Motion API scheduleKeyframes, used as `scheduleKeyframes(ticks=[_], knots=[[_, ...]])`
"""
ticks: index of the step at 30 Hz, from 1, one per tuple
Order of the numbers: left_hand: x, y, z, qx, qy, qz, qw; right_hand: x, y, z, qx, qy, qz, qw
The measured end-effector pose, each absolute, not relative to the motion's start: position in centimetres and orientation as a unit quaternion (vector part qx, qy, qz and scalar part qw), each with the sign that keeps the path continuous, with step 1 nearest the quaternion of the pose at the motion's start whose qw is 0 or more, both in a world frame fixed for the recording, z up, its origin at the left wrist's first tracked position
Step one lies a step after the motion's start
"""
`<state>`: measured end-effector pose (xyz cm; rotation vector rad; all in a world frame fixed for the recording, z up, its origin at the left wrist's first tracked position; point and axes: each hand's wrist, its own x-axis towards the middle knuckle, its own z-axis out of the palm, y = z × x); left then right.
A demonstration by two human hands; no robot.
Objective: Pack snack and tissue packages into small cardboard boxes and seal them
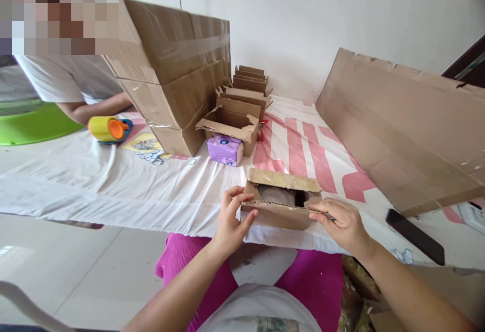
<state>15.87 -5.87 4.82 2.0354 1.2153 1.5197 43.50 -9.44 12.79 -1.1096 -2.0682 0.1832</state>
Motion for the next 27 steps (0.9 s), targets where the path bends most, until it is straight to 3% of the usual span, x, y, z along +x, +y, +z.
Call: scheduleKeyframes(ticks=[3, 6, 9, 16, 20, 27], knots=[[15.3, -6.5, 5.5, 0.730, 0.358, 0.564, 0.145, 43.8, -9.6, 13.1, -0.375, -0.853, 0.081, 0.354], [14.6, -6.9, 6.3, 0.784, 0.238, 0.558, 0.133, 43.9, -10.1, 13.7, -0.323, -0.886, 0.165, 0.290], [14.6, -7.0, 6.7, 0.806, 0.220, 0.535, 0.123, 43.6, -10.6, 13.5, -0.337, -0.891, 0.177, 0.248], [16.4, -7.3, 7.3, 0.818, 0.319, 0.478, -0.028, 42.6, -9.4, 12.0, -0.401, -0.902, 0.020, 0.157], [16.8, -7.7, 7.8, 0.872, 0.288, 0.394, -0.045, 42.0, -8.4, 12.7, -0.426, -0.900, -0.039, 0.085], [17.1, -8.5, 7.5, 0.880, 0.305, 0.359, -0.068, 41.5, -6.2, 14.5, -0.543, -0.817, -0.193, 0.027]])
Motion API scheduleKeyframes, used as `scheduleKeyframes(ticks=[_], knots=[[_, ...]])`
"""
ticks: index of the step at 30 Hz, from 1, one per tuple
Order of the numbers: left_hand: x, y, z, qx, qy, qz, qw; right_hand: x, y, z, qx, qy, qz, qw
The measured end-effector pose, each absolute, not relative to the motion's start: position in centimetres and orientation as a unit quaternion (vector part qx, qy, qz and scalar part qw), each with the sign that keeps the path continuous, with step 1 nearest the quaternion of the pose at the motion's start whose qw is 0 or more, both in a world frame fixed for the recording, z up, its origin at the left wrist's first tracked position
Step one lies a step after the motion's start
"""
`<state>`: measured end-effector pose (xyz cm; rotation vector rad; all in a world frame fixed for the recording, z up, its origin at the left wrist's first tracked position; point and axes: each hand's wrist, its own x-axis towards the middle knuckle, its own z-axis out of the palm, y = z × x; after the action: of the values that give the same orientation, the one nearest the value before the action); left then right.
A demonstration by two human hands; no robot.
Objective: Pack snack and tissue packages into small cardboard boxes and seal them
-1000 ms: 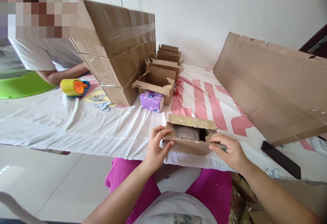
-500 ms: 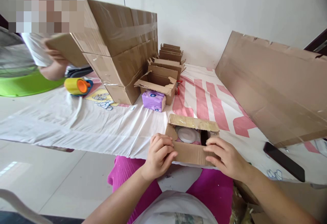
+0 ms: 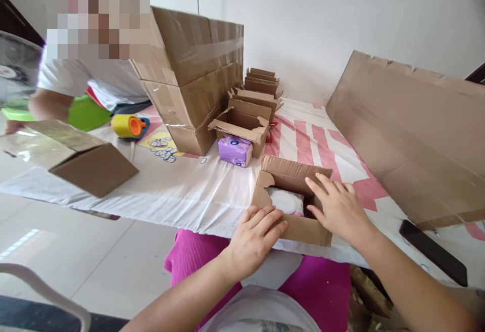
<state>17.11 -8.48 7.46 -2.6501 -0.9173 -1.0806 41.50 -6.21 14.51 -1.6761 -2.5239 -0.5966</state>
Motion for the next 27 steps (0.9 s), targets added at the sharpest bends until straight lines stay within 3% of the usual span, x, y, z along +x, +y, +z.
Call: scheduleKeyframes(ticks=[4, 12, 17, 20, 27], knots=[[17.3, -8.6, 8.0, -0.857, -0.372, -0.350, 0.065, 42.6, -5.0, 14.8, -0.560, -0.806, -0.195, 0.009], [16.3, -8.2, 8.1, -0.810, -0.445, -0.380, 0.019, 45.1, -4.7, 14.6, -0.550, -0.768, -0.306, 0.114], [16.9, -8.2, 7.6, -0.814, -0.451, -0.357, -0.078, 43.5, -5.5, 13.9, -0.393, -0.874, -0.206, 0.197], [17.1, -8.2, 7.2, -0.820, -0.445, -0.336, -0.130, 41.9, -6.2, 13.7, -0.351, -0.915, -0.151, 0.128], [17.0, -8.4, 6.2, -0.812, -0.444, -0.352, -0.138, 42.1, -5.0, 15.0, -0.574, -0.787, -0.205, -0.091]])
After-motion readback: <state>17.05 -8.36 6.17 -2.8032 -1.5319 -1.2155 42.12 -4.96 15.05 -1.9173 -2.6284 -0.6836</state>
